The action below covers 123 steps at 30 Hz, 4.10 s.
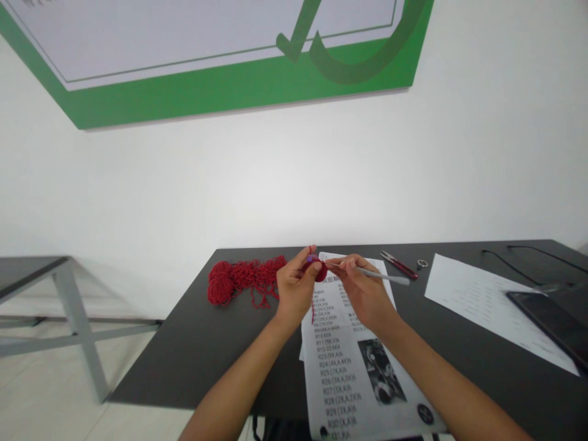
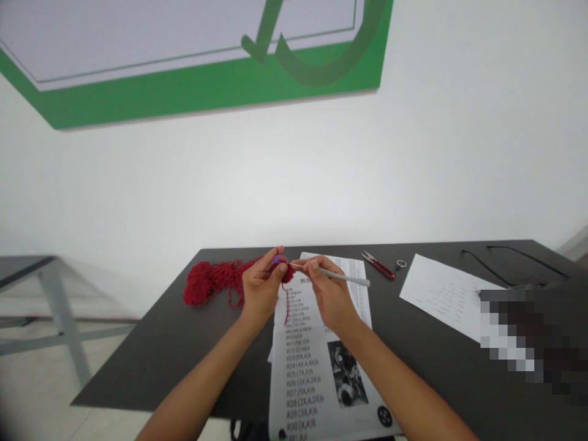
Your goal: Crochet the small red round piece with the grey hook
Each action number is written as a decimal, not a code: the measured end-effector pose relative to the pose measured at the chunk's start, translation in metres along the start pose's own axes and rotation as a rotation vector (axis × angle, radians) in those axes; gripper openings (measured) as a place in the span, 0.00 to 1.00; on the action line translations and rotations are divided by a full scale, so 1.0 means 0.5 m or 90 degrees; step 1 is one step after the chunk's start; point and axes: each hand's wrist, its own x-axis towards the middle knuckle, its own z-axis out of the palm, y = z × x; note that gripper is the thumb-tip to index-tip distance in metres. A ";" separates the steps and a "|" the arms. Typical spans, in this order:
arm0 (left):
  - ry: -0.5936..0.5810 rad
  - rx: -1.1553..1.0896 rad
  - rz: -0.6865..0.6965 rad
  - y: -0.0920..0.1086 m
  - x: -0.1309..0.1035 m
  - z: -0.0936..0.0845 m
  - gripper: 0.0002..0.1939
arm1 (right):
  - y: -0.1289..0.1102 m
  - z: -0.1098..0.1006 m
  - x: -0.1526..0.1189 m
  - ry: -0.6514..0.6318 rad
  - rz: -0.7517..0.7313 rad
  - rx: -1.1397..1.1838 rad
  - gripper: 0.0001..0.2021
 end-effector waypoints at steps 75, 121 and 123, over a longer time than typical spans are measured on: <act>-0.191 -0.521 -0.296 0.040 -0.002 -0.001 0.23 | -0.027 0.004 -0.014 -0.092 0.038 0.182 0.09; -0.088 -0.117 -0.103 0.032 -0.020 0.012 0.26 | -0.035 -0.002 -0.013 0.095 -0.257 -0.309 0.10; -0.088 -0.116 -0.100 0.031 -0.019 0.011 0.25 | -0.035 -0.002 -0.012 0.088 -0.258 -0.313 0.10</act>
